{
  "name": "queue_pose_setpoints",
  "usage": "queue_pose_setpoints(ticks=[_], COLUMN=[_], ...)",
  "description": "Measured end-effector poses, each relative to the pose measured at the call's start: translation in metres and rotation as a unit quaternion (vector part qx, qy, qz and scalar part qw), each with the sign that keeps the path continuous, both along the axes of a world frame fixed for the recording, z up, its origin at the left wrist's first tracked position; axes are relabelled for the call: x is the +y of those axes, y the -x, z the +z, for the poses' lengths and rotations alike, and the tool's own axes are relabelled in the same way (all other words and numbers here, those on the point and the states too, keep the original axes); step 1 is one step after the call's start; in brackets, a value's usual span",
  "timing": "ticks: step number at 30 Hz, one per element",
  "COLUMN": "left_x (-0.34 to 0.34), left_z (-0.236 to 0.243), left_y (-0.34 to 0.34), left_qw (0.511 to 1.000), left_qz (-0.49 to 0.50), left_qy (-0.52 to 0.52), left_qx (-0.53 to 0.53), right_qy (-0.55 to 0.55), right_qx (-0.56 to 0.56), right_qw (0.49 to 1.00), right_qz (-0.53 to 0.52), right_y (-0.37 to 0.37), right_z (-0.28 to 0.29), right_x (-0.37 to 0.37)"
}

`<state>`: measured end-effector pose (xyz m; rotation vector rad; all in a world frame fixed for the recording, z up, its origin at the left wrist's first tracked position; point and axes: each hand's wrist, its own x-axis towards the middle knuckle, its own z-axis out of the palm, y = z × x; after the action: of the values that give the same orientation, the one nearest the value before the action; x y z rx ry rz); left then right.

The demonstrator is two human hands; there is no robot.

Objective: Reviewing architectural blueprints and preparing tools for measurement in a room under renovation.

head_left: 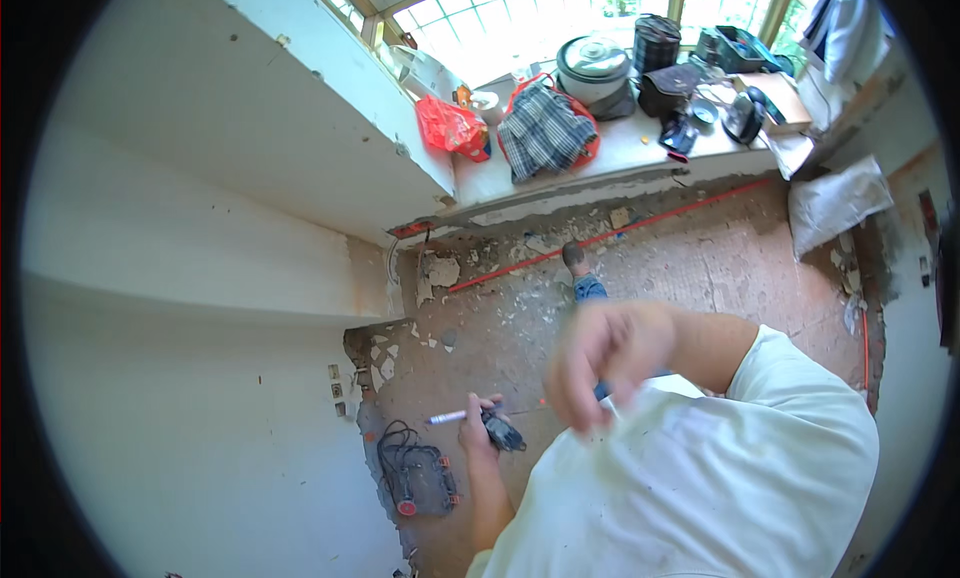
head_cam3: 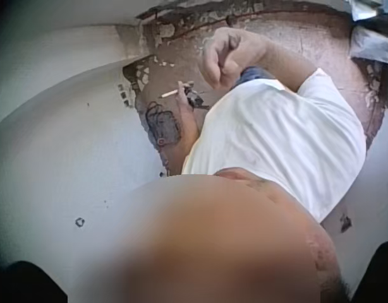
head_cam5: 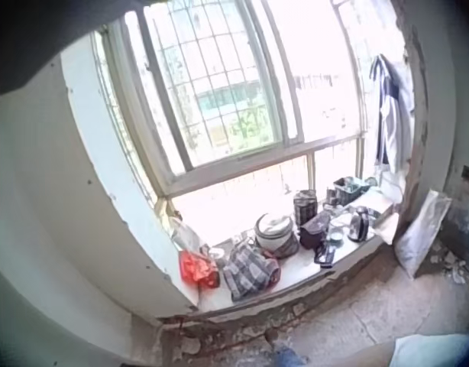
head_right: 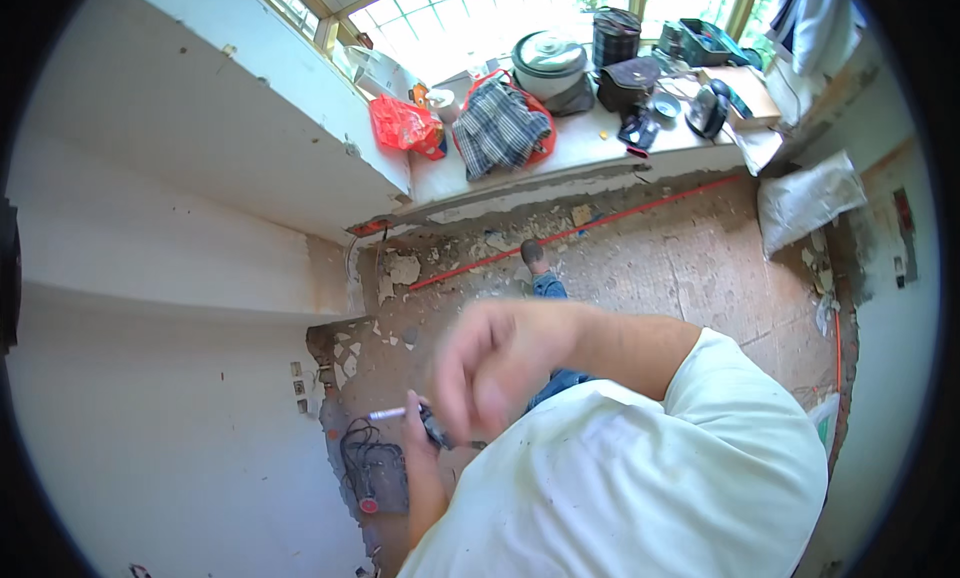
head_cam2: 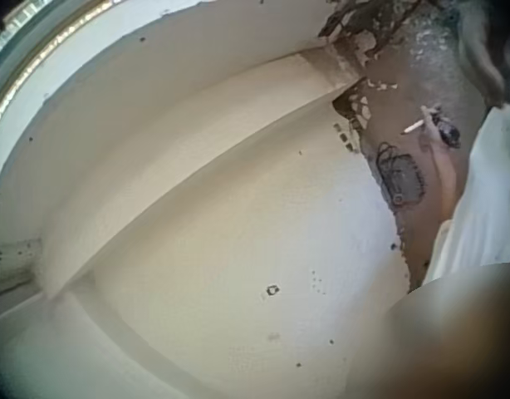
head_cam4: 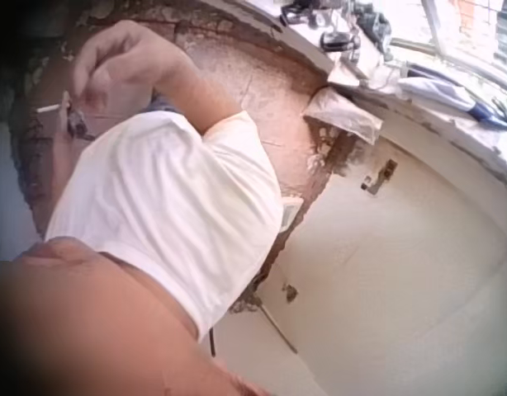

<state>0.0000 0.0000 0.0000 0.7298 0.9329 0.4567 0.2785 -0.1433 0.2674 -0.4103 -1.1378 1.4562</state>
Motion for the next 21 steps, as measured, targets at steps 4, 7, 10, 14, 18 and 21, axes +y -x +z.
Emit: queue_pose_setpoints(ticks=[4,7,10,14,18,21], left_x=[0.009,0.026,0.015,0.043,0.083,0.109], left_z=[0.029,0.028,0.029,0.059,0.058,0.053], left_y=[0.031,0.008,-0.003,-0.049,-0.098,-0.125], left_qw=[0.981,0.959,0.916,0.880,0.877,0.878], left_qz=[0.096,0.089,0.177,0.123,0.129,0.129], left_qy=[0.106,0.141,0.199,0.192,0.196,0.197], left_qx=[0.132,0.230,0.302,0.416,0.420,0.418], right_qy=[0.262,0.417,0.474,0.473,0.490,0.510], right_qx=[0.119,0.108,0.098,0.061,0.144,0.166], right_qw=[0.946,0.847,0.785,0.767,0.692,0.675], right_qz=[-0.147,-0.313,-0.387,-0.430,-0.511,-0.506], right_y=[-0.109,-0.249,-0.354,-0.447,-0.499,-0.528], right_z=[-0.080,-0.191,-0.292,-0.373,-0.405,-0.427], right_x=[0.124,0.238,0.318,0.410,0.488,0.520])
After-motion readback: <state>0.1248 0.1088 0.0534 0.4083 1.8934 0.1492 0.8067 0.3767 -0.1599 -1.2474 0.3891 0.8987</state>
